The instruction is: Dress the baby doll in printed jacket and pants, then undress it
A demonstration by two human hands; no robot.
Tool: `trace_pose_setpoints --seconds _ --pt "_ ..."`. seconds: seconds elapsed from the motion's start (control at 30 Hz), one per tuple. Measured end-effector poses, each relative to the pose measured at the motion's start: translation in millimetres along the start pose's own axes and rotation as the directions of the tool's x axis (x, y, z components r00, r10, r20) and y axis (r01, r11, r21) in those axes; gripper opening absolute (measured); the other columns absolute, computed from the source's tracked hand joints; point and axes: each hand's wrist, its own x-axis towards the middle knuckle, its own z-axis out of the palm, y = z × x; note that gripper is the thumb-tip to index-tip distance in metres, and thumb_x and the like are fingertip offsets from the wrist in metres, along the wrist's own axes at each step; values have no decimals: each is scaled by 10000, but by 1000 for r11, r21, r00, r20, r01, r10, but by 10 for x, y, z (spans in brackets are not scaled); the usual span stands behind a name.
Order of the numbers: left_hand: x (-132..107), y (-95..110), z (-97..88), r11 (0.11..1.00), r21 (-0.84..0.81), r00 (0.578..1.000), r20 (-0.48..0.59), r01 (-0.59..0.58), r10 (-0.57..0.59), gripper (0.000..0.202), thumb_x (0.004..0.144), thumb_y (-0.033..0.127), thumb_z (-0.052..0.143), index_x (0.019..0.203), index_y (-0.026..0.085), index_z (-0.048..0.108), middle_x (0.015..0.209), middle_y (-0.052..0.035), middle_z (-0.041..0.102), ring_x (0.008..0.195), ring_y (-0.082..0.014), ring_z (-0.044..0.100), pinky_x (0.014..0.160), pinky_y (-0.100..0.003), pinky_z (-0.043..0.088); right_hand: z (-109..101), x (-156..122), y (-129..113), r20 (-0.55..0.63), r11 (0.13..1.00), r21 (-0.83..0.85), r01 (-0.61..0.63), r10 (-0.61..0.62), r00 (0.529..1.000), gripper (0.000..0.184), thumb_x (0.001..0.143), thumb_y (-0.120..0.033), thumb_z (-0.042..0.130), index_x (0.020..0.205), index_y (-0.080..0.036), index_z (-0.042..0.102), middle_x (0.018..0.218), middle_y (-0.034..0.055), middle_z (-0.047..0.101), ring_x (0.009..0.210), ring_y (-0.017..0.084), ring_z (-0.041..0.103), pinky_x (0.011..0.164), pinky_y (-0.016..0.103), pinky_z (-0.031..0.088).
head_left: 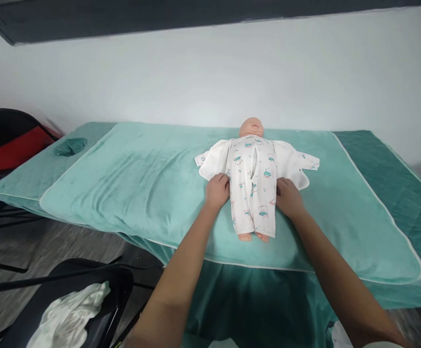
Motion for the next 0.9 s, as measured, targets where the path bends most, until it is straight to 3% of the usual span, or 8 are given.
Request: trace_pose_setpoints --seconds 0.1,0.27,0.47,0.7,0.9 --pt "-14 6 -27 998 32 998 35 -61 60 187 943 181 516 843 212 671 992 -95 703 963 -266 605 817 -407 458 9 -95 -6 28 985 -88 149 -147 989 184 878 -173 529 954 -158 696 1034 137 663 960 280 538 828 402 439" --pt "-51 17 -57 985 35 984 68 -170 167 156 930 201 546 911 217 699 1094 -104 717 1091 -296 600 871 -447 439 3 -191 24 87 967 -57 249 -243 966 227 888 -220 607 1071 -195 739 1168 115 665 1072 283 546 891 396 429" --pt "-66 36 -70 972 -8 968 79 -237 237 252 910 275 591 1122 166 674 1214 -151 689 1190 -322 582 954 -450 439 6 -242 -20 100 962 -141 232 -219 970 175 885 -188 604 980 -166 749 1020 126 667 977 283 548 839 390 427" --pt "-90 39 -43 954 -105 948 127 -279 291 768 830 447 706 1479 135 438 1433 -218 538 1338 -369 515 1077 -470 435 -10 -257 -83 110 956 -168 239 -223 969 176 896 -189 606 1022 -163 725 1045 125 665 1005 280 544 868 381 418" --pt "-83 30 -16 954 -89 944 145 -286 297 769 828 406 712 1494 156 420 1485 -225 490 1404 -374 466 1109 -476 431 -12 -278 -145 84 946 -280 161 -143 986 227 922 -233 587 1109 -194 709 1133 127 656 1025 295 526 864 404 379"
